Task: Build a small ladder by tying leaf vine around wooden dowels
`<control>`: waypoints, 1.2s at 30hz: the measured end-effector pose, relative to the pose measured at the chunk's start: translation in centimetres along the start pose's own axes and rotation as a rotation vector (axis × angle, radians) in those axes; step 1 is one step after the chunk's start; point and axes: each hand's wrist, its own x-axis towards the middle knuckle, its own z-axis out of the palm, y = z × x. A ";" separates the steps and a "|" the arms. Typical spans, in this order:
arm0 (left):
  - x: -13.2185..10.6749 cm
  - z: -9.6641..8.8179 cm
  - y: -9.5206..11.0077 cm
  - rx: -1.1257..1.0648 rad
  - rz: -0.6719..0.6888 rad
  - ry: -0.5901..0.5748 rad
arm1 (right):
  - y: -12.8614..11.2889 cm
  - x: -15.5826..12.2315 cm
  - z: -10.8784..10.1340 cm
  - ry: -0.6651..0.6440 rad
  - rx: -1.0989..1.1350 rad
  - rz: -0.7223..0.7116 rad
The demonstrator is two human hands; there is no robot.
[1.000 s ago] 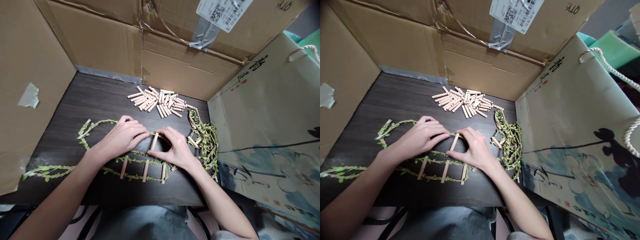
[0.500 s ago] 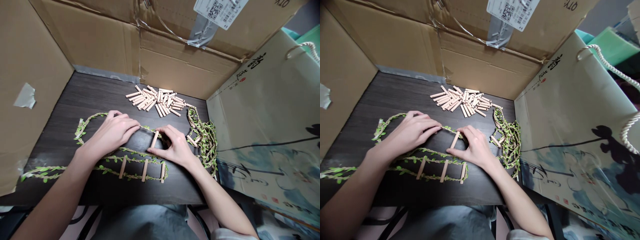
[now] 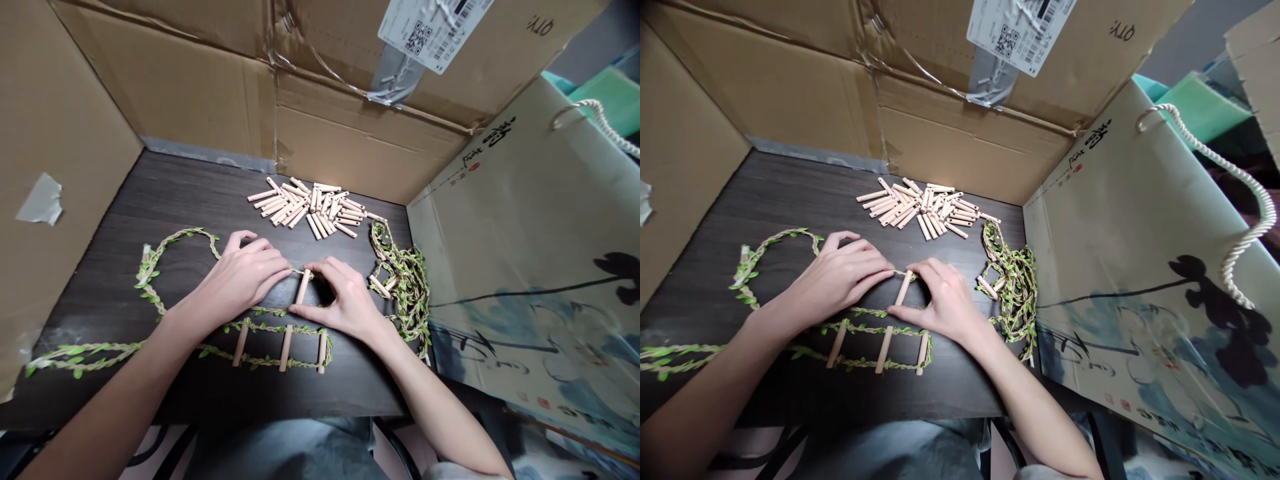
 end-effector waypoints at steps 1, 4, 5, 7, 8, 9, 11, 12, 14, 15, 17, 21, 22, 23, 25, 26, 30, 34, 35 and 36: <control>-0.1 0.0 -0.2 -0.006 -0.001 0.000 | 0.0 0.0 0.0 -0.004 -0.002 0.001; -0.2 -0.1 -0.5 -0.022 -0.033 -0.013 | 0.1 0.1 -0.4 -0.021 -0.029 0.021; -0.2 -0.1 -0.6 -0.013 -0.057 -0.018 | 0.1 0.1 -0.5 -0.029 -0.045 0.033; -0.3 -0.2 -0.8 0.033 -0.112 -0.028 | 0.2 0.1 -0.9 -0.048 -0.075 0.059; -0.3 -0.3 -0.9 0.062 -0.142 -0.033 | 0.3 0.2 -1.0 -0.059 -0.088 0.071; -0.4 -0.5 -1.0 0.090 -0.174 -0.037 | 0.3 0.2 -1.1 -0.072 -0.099 0.081; -0.4 -0.8 -1.2 0.128 -0.237 -0.043 | 0.4 0.2 -1.2 -0.098 -0.125 0.101; -0.5 -0.9 -1.3 0.138 -0.268 -0.044 | 0.5 0.3 -1.1 -0.109 -0.143 0.110; -0.7 -1.2 -1.6 0.153 -0.317 -0.038 | 0.6 0.3 -1.1 -0.122 -0.190 0.121; -0.8 -1.4 -1.8 0.163 -0.332 -0.026 | 0.7 0.2 -1.3 -0.129 -0.214 0.122; -0.9 -1.8 -2.1 0.188 -0.344 0.014 | 0.8 0.0 -1.8 -0.133 -0.248 0.108; -0.7 -2.5 -1.7 0.176 -0.321 0.100 | 0.3 -1.5 -3.5 -0.036 -0.258 0.057; -0.6 -2.5 -1.2 0.133 -0.303 0.108 | 0.0 -2.0 -3.8 -0.002 -0.255 0.052; -0.3 -2.4 -0.6 0.070 -0.285 0.104 | -0.3 -2.5 -3.8 0.005 -0.247 0.048; 0.1 -1.6 1.1 -0.098 -0.248 0.043 | -0.7 -3.4 -3.3 -0.038 -0.238 0.026; 0.3 -1.0 2.0 -0.163 -0.243 -0.012 | -0.9 -3.8 -2.8 -0.071 -0.253 0.021; 0.9 1.4 4.7 -0.139 -0.103 -0.152 | -0.7 -4.5 -1.0 -0.099 -0.283 -0.001; 0.9 1.9 4.5 -0.118 -0.036 -0.234 | -0.2 -5.4 -1.9 -0.132 -0.302 0.021; 0.8 1.8 4.2 -0.118 -0.050 -0.231 | -0.1 -5.7 -2.5 -0.130 -0.305 0.031; 0.6 1.5 3.9 -0.126 -0.063 -0.225 | -0.1 -6.0 -3.1 -0.128 -0.309 0.044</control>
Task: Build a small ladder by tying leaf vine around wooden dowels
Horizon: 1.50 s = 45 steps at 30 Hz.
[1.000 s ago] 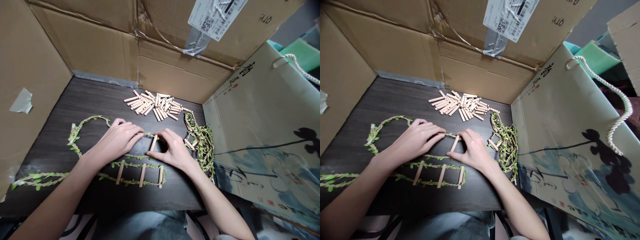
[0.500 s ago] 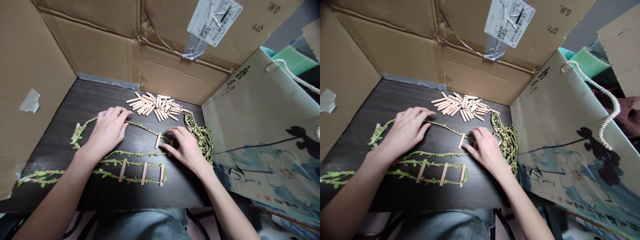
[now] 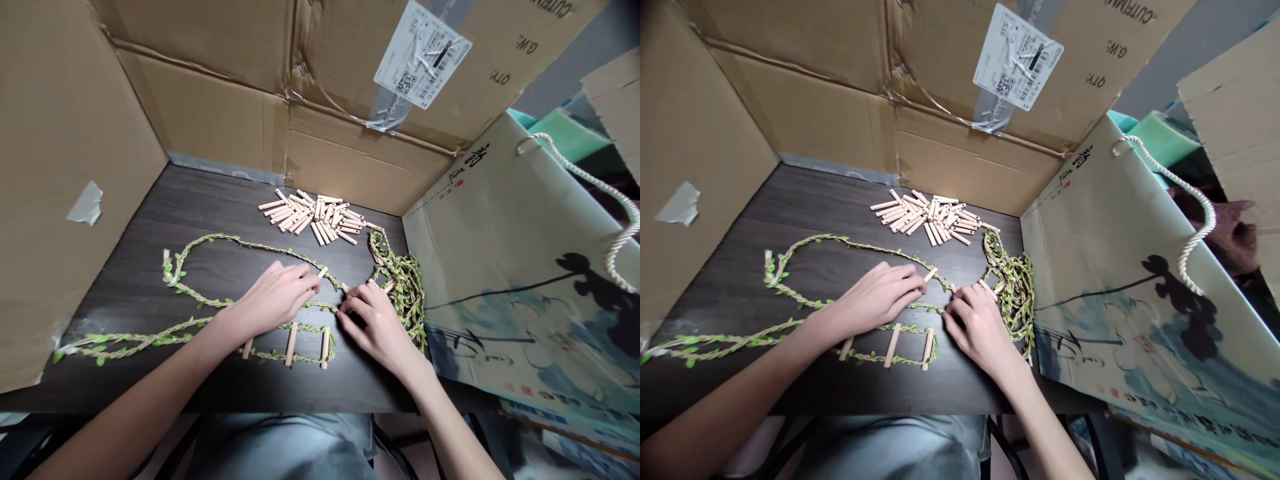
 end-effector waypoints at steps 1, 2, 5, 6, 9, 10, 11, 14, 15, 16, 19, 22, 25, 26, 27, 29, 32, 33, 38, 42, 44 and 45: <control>-0.1 -0.2 -0.3 -0.020 -0.002 0.000 | 0.1 -0.3 -0.5 0.004 -0.004 0.015; -0.3 -0.5 -0.6 -0.046 0.002 -0.006 | 0.0 -0.4 -0.8 0.012 -0.012 0.028; -0.6 -0.9 -1.4 -0.122 0.027 -0.029 | -0.9 0.1 -0.9 0.030 -0.058 0.013; -0.7 -1.0 -1.5 -0.133 0.033 -0.032 | -1.4 0.7 -0.5 0.029 -0.079 -0.016; -0.8 -1.2 -1.7 -0.139 0.034 -0.043 | -2.7 2.6 1.1 -0.008 -0.131 -0.122; -0.8 -1.2 -1.8 -0.142 0.027 -0.048 | -2.9 3.1 1.5 -0.013 -0.140 -0.137; -0.9 -1.2 -1.8 -0.147 0.019 -0.054 | -3.0 3.4 1.8 -0.020 -0.153 -0.135; -1.0 -1.3 -1.8 -0.159 0.006 -0.049 | -2.1 2.9 1.2 -0.048 -0.185 -0.113; -1.0 -1.4 -1.9 -0.158 0.008 -0.041 | -1.7 2.4 0.6 -0.053 -0.195 -0.102; -1.1 -1.4 -1.9 -0.156 0.011 -0.032 | -1.2 1.8 -0.1 -0.054 -0.214 -0.084; -1.2 -1.6 -2.1 -0.148 0.023 -0.018 | -0.6 0.5 -1.7 -0.058 -0.257 -0.017; -1.2 -1.6 -2.2 -0.145 0.039 -0.023 | -1.5 1.3 -1.3 -0.043 -0.214 -0.029; -1.2 -1.6 -2.4 -0.150 0.045 -0.026 | -3.0 3.3 0.6 -0.064 -0.180 -0.143; -1.2 -1.6 -2.5 -0.159 0.040 -0.032 | -3.3 3.9 1.2 -0.058 -0.188 -0.147; -1.3 -1.8 -2.6 -0.171 0.035 -0.041 | -3.4 4.2 1.5 -0.065 -0.199 -0.149; -1.5 -2.2 -3.0 -0.198 0.026 -0.059 | -3.1 4.3 1.4 -0.076 -0.218 -0.139; -1.9 -2.9 -3.8 -0.218 -0.001 -0.085 | -1.5 2.7 -0.4 -0.089 -0.231 -0.098; -2.1 -3.1 -4.1 -0.220 -0.018 -0.094 | -0.9 2.0 -1.1 -0.082 -0.236 -0.072; -2.5 -3.4 -4.9 -0.215 -0.056 -0.115 | 0.5 -0.7 -3.4 -0.055 -0.339 0.041; -2.5 -3.6 -4.8 -0.206 -0.066 -0.126 | -1.5 0.4 -2.6 0.043 -0.344 0.028; -2.5 -3.9 -4.7 -0.212 -0.069 -0.129 | -3.3 2.2 -1.2 0.051 -0.269 -0.044; -2.5 -4.1 -4.6 -0.219 -0.067 -0.125 | -4.1 3.2 -0.3 0.052 -0.234 -0.076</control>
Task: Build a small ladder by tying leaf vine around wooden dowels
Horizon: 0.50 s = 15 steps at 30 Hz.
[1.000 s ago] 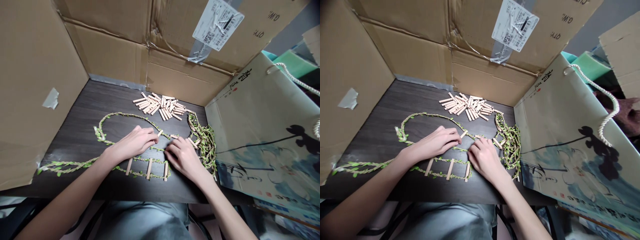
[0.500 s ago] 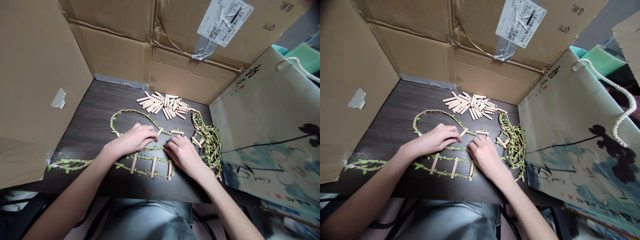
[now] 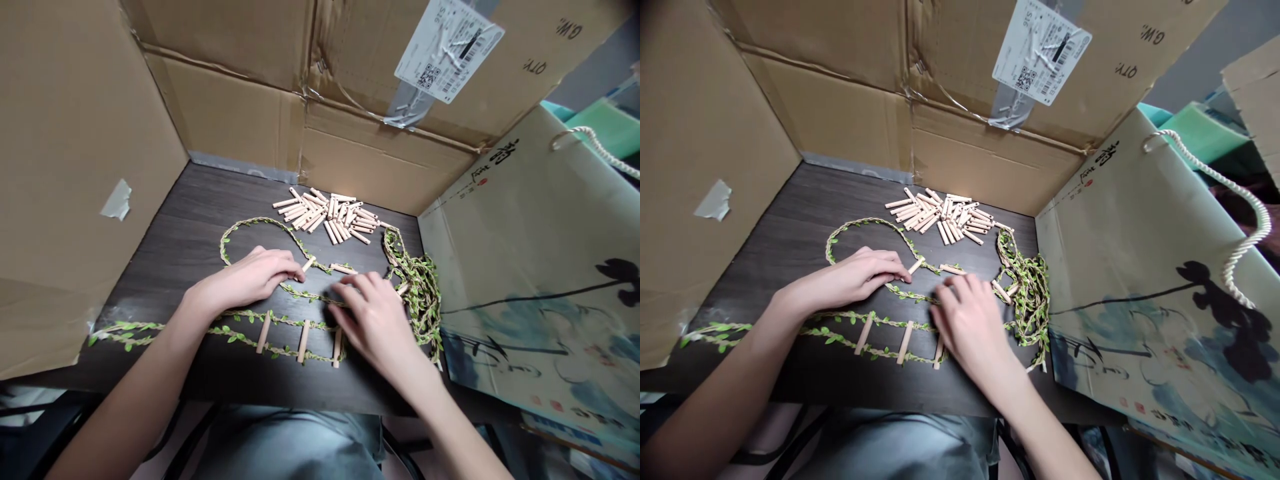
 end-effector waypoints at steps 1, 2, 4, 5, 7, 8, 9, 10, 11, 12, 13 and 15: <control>0.0 -0.1 0.1 -0.010 0.004 0.006 | -0.9 1.0 0.9 -0.002 0.032 -0.032; 0.0 -0.2 0.1 -0.018 0.007 0.007 | -1.6 1.9 1.7 -0.015 0.042 -0.053; 0.1 -0.2 0.1 -0.018 0.002 0.004 | -2.3 3.1 3.1 -0.051 0.016 -0.073; 0.1 -0.1 0.1 -0.009 -0.004 -0.001 | -2.3 3.3 3.5 -0.069 -0.001 -0.075; 0.2 0.1 0.2 0.015 -0.014 -0.007 | -1.3 2.9 3.2 -0.126 -0.010 -0.102; 0.2 0.2 0.2 0.024 -0.017 -0.007 | -0.6 2.4 2.7 -0.147 -0.015 -0.095; 0.2 0.4 0.2 0.030 -0.020 -0.006 | 0.1 1.8 2.1 -0.167 -0.028 -0.075; 0.2 0.4 0.3 0.034 -0.024 -0.006 | 0.9 1.2 1.3 -0.176 -0.055 -0.039; 0.2 0.5 0.3 0.039 -0.028 -0.004 | 1.5 0.7 0.6 -0.187 -0.076 -0.002; 0.1 0.6 0.3 0.043 -0.030 -0.002 | 1.9 0.3 0.1 -0.205 -0.069 0.012; 0.1 0.7 0.4 0.047 -0.030 0.000 | 2.2 0.1 -0.2 -0.211 -0.047 0.025; 0.2 0.8 0.4 0.056 -0.021 0.008 | 2.3 0.2 -0.1 -0.175 0.011 0.080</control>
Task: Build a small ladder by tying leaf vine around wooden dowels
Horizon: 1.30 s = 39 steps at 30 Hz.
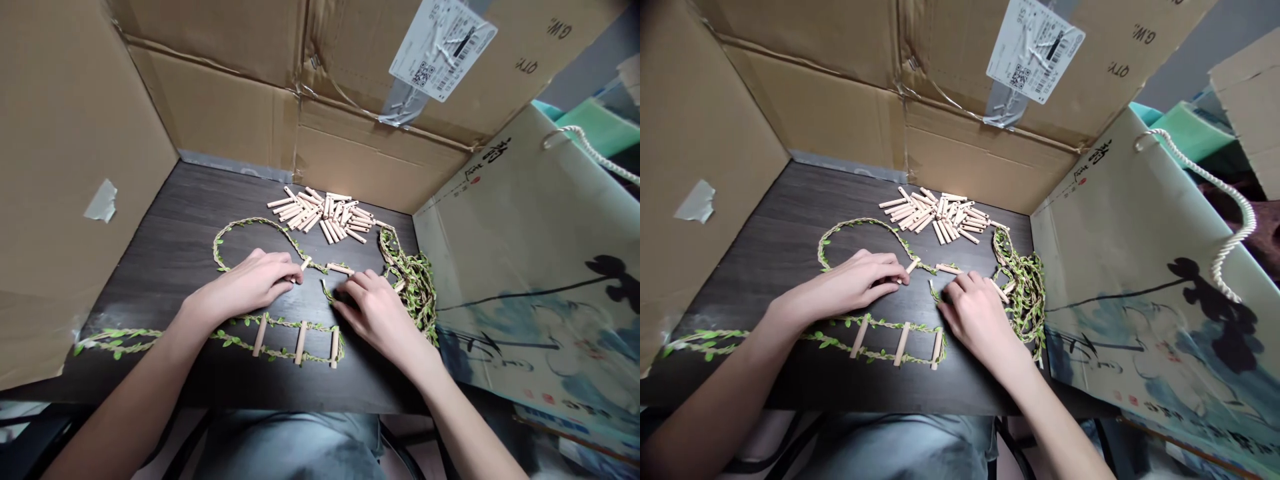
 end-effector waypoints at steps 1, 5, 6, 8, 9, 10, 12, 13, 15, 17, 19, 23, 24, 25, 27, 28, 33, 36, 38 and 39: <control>0.1 0.1 0.0 0.003 0.010 0.006 | -0.1 0.3 0.4 0.036 0.035 0.035; 0.4 0.2 0.3 0.008 0.040 0.031 | -0.8 2.1 2.7 0.106 0.165 0.085; 0.4 0.3 0.4 0.007 0.042 0.036 | -0.9 2.3 3.1 0.108 0.184 0.081; 0.6 0.4 0.7 0.014 0.020 0.063 | -0.9 2.5 3.7 0.109 0.200 0.058; 0.7 0.6 0.9 0.025 -0.005 0.088 | -0.9 2.5 3.8 0.113 0.205 0.045; 0.7 0.7 1.0 0.042 -0.035 0.115 | -0.9 2.5 3.8 0.121 0.218 0.033; 0.8 1.1 1.3 0.078 -0.083 0.153 | -0.8 2.3 3.4 0.151 0.304 0.030; 0.9 1.3 1.5 0.090 -0.099 0.165 | -0.8 2.3 3.1 0.161 0.392 0.043; 1.0 1.5 1.7 0.079 -0.126 0.187 | -0.8 2.5 2.5 0.150 0.677 0.099; 1.1 1.5 1.9 0.015 -0.169 0.218 | -0.8 2.8 2.0 0.105 1.049 0.183; 1.2 1.4 2.0 -0.087 -0.209 0.235 | -0.8 3.1 1.7 0.067 1.342 0.268; 1.4 1.3 2.2 -0.261 -0.235 0.270 | -0.8 3.3 1.8 0.082 1.478 0.381; 1.5 1.3 2.2 -0.290 -0.245 0.274 | -0.8 3.3 1.9 0.093 1.478 0.399; 1.5 1.3 2.2 -0.335 -0.259 0.269 | -0.8 3.2 2.0 0.102 1.480 0.416; 1.7 1.4 2.2 -0.501 -0.292 0.232 | -0.7 3.0 2.2 0.117 1.485 0.440; 1.7 1.4 2.2 -0.617 -0.303 0.204 | -0.7 2.9 2.3 0.124 1.485 0.447; 2.1 1.5 2.4 -1.032 -0.289 0.069 | -0.5 2.6 2.6 0.213 1.374 0.433; 2.2 1.4 2.5 -1.129 -0.251 0.017 | -0.5 2.4 2.3 0.261 1.256 0.398; 2.2 1.2 2.4 -1.164 -0.256 -0.004 | -0.6 2.3 2.0 0.271 1.207 0.369; 2.2 1.1 2.4 -1.173 -0.265 -0.010 | -0.7 2.2 1.8 0.274 1.190 0.357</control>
